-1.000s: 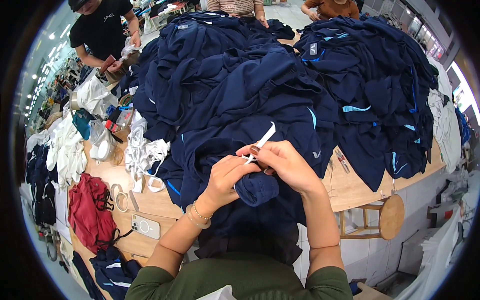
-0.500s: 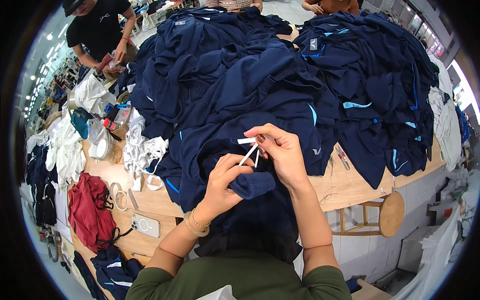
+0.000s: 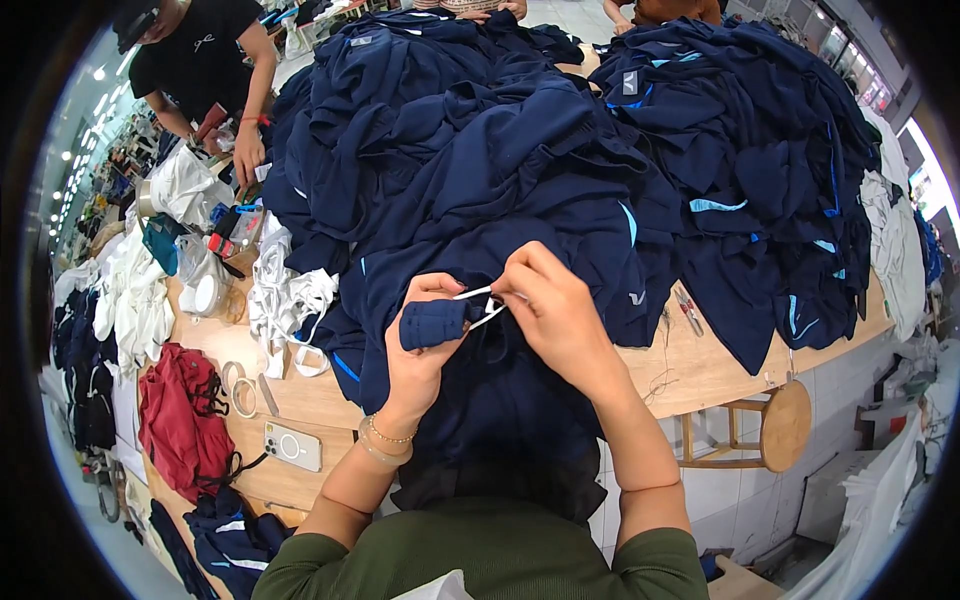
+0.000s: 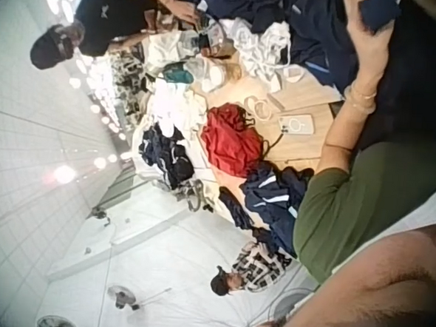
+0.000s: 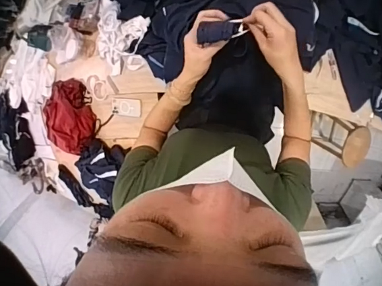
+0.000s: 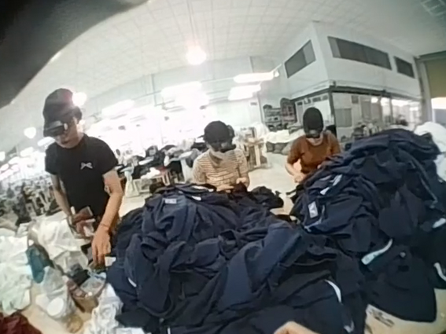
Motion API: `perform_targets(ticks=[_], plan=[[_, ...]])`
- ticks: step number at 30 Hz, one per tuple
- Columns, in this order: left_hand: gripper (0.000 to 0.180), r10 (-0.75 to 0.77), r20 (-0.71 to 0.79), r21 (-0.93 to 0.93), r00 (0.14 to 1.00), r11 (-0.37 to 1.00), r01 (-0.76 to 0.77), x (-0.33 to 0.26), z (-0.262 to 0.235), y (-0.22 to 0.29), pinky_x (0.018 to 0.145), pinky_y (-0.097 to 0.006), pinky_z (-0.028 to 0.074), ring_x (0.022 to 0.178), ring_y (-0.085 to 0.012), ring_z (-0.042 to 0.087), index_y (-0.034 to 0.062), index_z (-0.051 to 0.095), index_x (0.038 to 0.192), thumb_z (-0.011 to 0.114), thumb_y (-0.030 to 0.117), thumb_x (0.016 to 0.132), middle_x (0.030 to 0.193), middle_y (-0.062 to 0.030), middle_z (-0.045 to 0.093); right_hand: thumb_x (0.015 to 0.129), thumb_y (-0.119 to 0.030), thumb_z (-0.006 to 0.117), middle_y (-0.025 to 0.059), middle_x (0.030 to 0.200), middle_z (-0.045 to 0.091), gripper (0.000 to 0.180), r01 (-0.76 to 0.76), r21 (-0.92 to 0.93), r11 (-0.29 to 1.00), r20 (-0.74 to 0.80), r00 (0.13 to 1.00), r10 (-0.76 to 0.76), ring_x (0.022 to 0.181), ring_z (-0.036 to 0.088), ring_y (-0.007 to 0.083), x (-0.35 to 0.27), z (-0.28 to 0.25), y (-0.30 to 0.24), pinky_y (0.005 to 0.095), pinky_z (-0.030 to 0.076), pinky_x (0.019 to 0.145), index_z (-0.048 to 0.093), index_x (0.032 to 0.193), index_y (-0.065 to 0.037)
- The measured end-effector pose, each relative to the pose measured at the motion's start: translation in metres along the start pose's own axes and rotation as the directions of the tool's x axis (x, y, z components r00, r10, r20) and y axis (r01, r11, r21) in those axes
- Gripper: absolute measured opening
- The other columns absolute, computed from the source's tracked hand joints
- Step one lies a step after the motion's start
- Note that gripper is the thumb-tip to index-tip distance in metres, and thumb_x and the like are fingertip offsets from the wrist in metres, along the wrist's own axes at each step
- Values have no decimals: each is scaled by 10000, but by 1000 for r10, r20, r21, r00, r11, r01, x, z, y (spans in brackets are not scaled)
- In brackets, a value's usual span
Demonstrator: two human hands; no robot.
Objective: Trim loose threads and inspect labels on finished athletic shorts at a garment factory workbench.
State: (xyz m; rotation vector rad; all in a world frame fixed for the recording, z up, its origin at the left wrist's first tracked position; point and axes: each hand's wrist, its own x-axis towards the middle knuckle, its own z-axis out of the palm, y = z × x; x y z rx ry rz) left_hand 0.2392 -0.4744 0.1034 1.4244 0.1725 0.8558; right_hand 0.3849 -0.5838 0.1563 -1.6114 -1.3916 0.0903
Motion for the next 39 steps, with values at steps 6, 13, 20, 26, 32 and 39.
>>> perform_targets(ticks=[6,13,20,26,32,39], plan=[[366,67,107,140,992,987,-82,3,5,10,942,-286,430,1053,-186,550,18,631,1003,737,-62,662,1174,-88,506,789,90,639,109,900,545,140,84,-256,963,-197,971,-137,698,606,260,1,28,16,328,491,605,549,841,-5],[485,-157,-10,-367,987,919,143,4,0,-1,909,-293,473,974,-167,585,7,318,1436,440,225,1021,1060,-86,536,792,108,683,85,876,598,143,46,82,996,-545,839,6,667,576,149,-6,66,23,245,475,578,586,839,16],[284,-457,95,-357,884,814,459,25,-12,-11,788,-246,500,741,-65,569,32,556,1265,498,159,1018,894,-18,588,802,107,674,82,875,603,131,67,96,993,-475,880,-13,675,590,155,-7,68,18,234,490,594,584,833,17],[126,-332,-99,-608,938,766,207,21,-2,-11,919,-364,504,847,-143,554,75,509,960,495,184,1021,845,-36,544,885,81,590,101,956,600,74,-67,279,958,-330,930,161,748,605,141,-19,42,26,224,491,658,554,881,16],[137,-337,135,-680,932,652,335,2,-31,-6,621,-251,397,533,-69,299,110,468,945,470,213,1034,615,53,307,1020,-260,476,45,701,450,184,-144,990,-3,136,931,339,637,498,164,-39,19,32,279,415,633,404,961,-101],[160,-368,66,-423,927,832,360,-19,-64,27,470,-231,313,468,-53,286,47,511,912,451,133,1032,621,21,359,1026,-267,471,-18,632,302,208,-272,950,152,198,903,381,514,271,80,-63,-10,35,249,270,494,388,935,-99]])
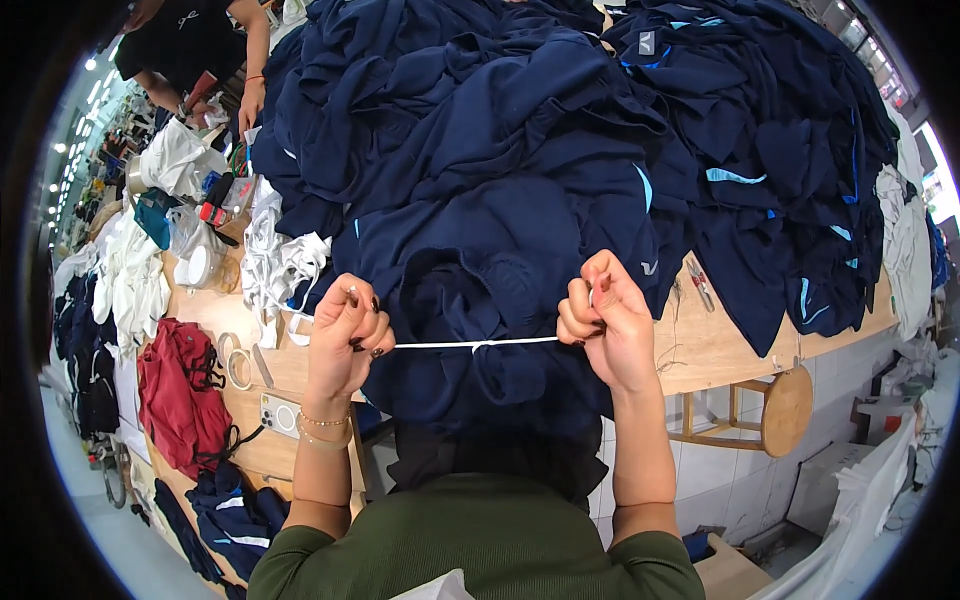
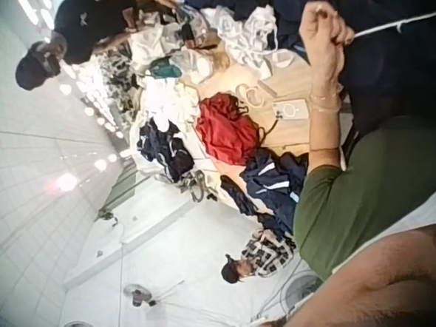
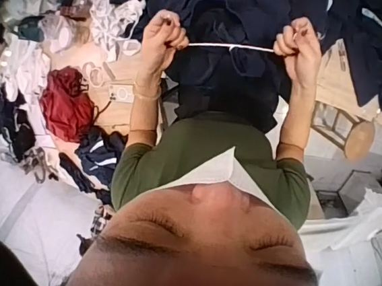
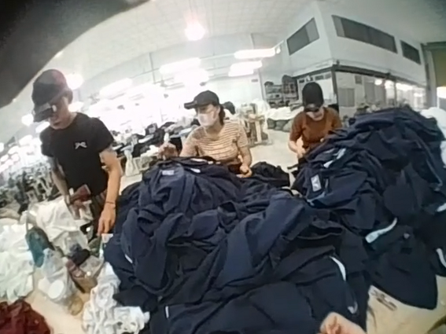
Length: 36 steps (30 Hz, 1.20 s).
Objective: Trim loose threads and inspect labels on finished athletic shorts at a garment factory workbench.
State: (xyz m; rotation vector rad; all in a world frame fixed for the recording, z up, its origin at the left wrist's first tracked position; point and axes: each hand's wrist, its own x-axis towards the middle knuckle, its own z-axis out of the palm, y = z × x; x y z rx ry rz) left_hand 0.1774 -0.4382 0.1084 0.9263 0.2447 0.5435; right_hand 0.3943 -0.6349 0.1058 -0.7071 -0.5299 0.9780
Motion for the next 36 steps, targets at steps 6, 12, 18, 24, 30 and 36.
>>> perform_targets(ticks=[6,12,18,24,30,36], plan=[[169,-161,145,272,976,955,117,18,39,22,477,-196,371,486,-26,354,-9,622,899,472,8,975,1095,-101,621,1027,-197,461,59,784,486,176,162,-311,937,187,977,-107,583,483,105,26,42,-20,228,453,546,409,921,-66],[169,-246,251,212,936,958,195,36,58,8,463,-170,312,523,-3,383,-19,676,960,547,88,981,1033,-48,679,1005,-186,519,41,943,517,157,272,-471,839,241,955,-175,769,518,88,53,63,-16,217,437,710,497,932,-48],[197,-208,232,105,950,977,188,37,54,8,454,-171,261,512,1,342,-13,676,978,553,138,999,824,1,631,973,-94,534,56,942,648,178,-129,-455,881,48,984,169,772,574,90,39,35,-5,228,483,699,654,1014,31],[198,-160,141,163,977,977,137,39,56,9,450,-172,253,494,4,320,-16,676,1003,553,139,1000,762,17,602,891,-43,660,37,891,668,139,-154,-436,887,75,976,207,768,587,65,33,51,6,204,460,666,678,1004,36],[184,-90,-49,117,995,989,95,34,43,11,460,-172,318,498,-1,333,-22,664,1011,539,112,1000,741,11,586,942,-122,617,19,795,616,118,-232,-104,967,78,968,240,677,511,19,35,44,14,150,375,594,605,984,-13],[175,29,-110,99,994,995,-18,21,17,16,483,-198,355,503,-22,385,-37,646,943,534,85,998,768,-29,578,936,-66,597,14,836,629,96,-255,-399,881,16,959,285,719,536,39,33,28,30,162,415,639,620,982,16]])
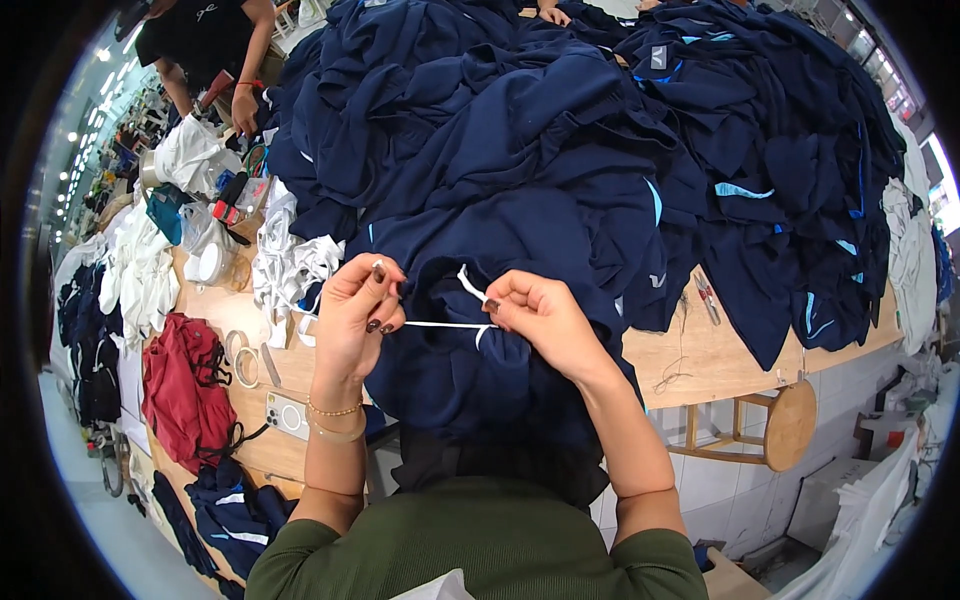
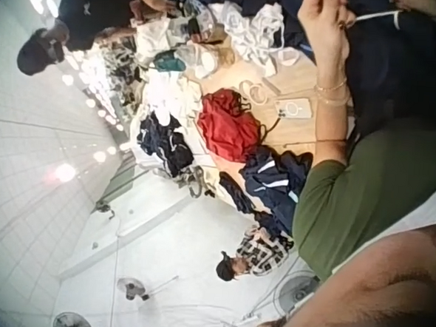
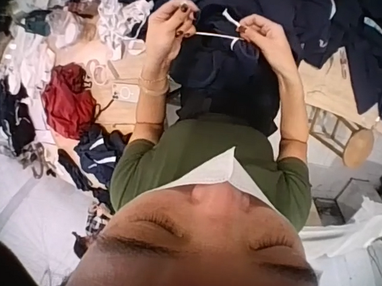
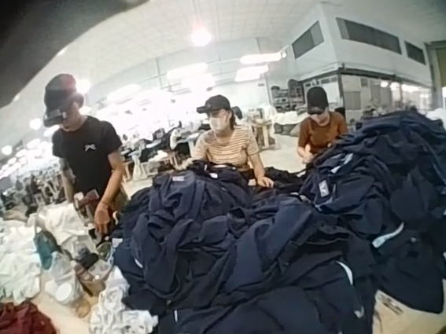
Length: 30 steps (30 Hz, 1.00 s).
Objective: Trim loose threads and inspect labels on finished athletic shorts at a garment factory workbench.
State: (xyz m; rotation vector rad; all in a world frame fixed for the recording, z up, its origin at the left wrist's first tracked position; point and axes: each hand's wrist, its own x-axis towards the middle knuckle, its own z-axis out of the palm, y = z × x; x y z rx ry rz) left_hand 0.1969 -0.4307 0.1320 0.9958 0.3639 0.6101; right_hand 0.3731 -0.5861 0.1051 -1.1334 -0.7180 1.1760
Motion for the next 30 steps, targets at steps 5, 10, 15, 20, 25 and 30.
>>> perform_targets(ticks=[5,10,15,20,25,30], plan=[[165,89,103,81,991,992,-98,13,36,20,550,-218,482,547,-59,512,-44,656,943,563,88,977,749,-36,590,910,-13,595,18,735,641,121,16,-453,892,10,1000,-13,603,529,40,-6,13,-21,205,430,547,690,973,28],[180,112,162,154,980,978,-138,32,63,20,668,-244,542,676,-95,613,-42,668,977,566,106,981,788,-43,622,913,-50,633,12,750,654,116,126,-479,869,81,992,-100,614,552,50,-8,19,-26,203,442,519,698,964,31],[318,131,211,655,969,716,-240,17,59,13,818,-258,526,905,-138,645,-40,638,1160,695,74,869,1010,-92,648,949,-71,600,5,714,612,117,76,-379,922,-4,996,-84,587,502,27,-10,10,-23,194,388,503,667,928,23],[361,58,206,856,977,472,-209,-4,46,0,733,-269,516,774,-140,632,-9,645,1126,756,38,786,891,-74,652,957,-64,587,10,789,626,113,94,-208,974,10,995,-94,619,518,32,-7,3,-15,184,415,527,648,963,31],[134,31,225,881,974,421,-217,-5,37,-1,692,-250,502,719,-141,632,-40,680,941,710,22,826,810,-77,653,952,-59,594,10,800,627,113,81,-182,980,0,997,-83,645,529,32,-7,7,-16,184,430,539,649,973,37],[86,-4,301,761,954,604,-238,-1,25,13,648,-264,476,682,-145,606,-39,682,928,659,7,859,795,-78,628,937,-49,610,7,841,630,114,98,-122,988,-80,991,-108,695,552,38,-12,8,-18,184,436,555,673,990,30]])
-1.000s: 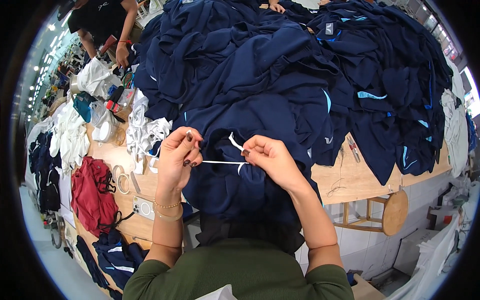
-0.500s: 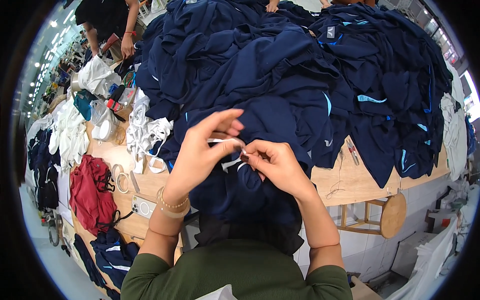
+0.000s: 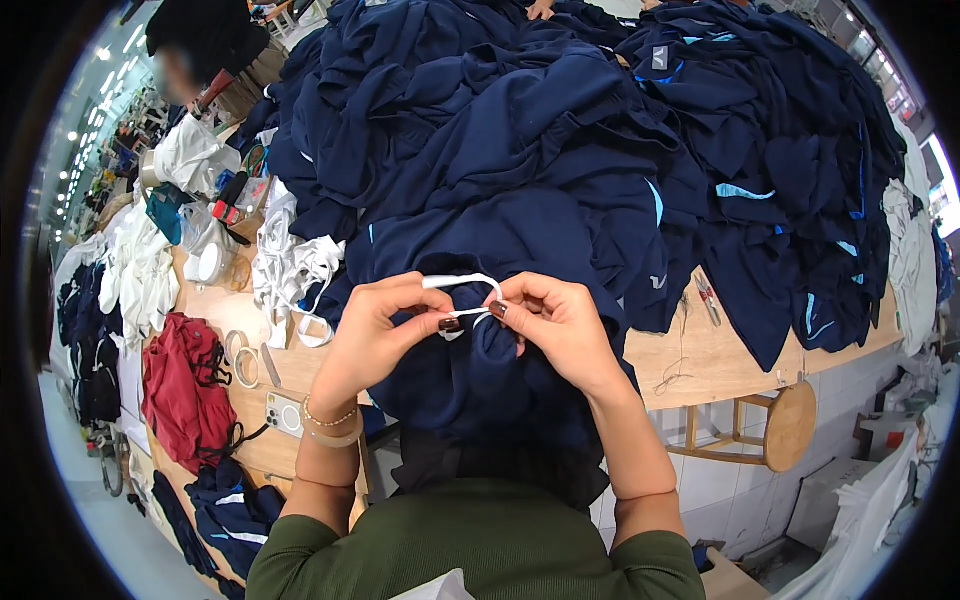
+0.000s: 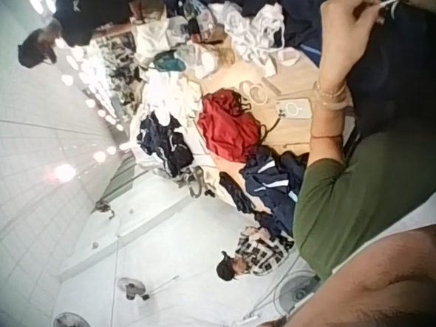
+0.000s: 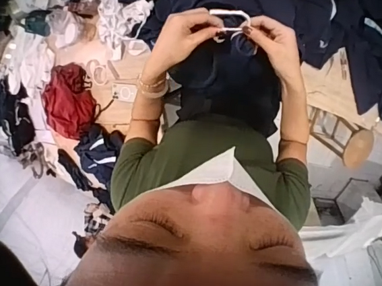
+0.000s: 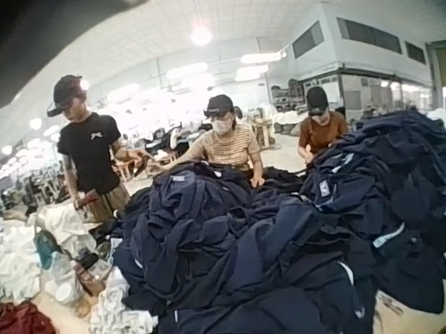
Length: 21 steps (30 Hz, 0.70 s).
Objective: Trim loose threads and inspect labels on finished athletic shorts at a garment factory workbench.
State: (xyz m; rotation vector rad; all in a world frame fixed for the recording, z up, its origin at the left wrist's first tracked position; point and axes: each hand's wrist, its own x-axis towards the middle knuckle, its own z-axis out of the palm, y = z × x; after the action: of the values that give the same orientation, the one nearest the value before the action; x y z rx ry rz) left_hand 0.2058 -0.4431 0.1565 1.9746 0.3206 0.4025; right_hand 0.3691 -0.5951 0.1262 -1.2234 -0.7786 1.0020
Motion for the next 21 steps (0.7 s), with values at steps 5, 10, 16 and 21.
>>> perform_targets(ticks=[5,10,16,21], plan=[[113,80,-8,-150,997,985,-80,14,2,-4,686,-255,481,721,-149,612,-50,682,932,576,-30,897,854,-79,640,923,-30,619,10,892,618,101,95,-40,995,-29,995,-96,729,570,54,2,6,3,187,449,565,691,969,23],[109,-88,83,-152,993,983,100,22,13,-10,714,-230,483,795,-107,608,-48,692,948,599,-47,889,911,-58,641,910,-6,630,25,900,609,84,107,-13,994,-36,994,-107,733,583,73,1,8,1,199,478,576,687,955,35],[89,-48,109,-185,993,980,67,23,12,-21,709,-233,490,788,-103,612,-53,694,934,648,-30,861,907,-44,650,905,9,637,54,891,621,78,42,144,989,-39,999,-37,726,599,85,1,9,1,218,512,581,655,970,50],[77,24,169,-84,985,996,-10,25,4,-9,702,-243,497,778,-117,620,-62,679,906,656,-19,847,897,-64,649,905,11,639,55,876,614,59,-13,190,982,39,999,5,744,605,88,3,3,1,215,515,585,643,952,46]])
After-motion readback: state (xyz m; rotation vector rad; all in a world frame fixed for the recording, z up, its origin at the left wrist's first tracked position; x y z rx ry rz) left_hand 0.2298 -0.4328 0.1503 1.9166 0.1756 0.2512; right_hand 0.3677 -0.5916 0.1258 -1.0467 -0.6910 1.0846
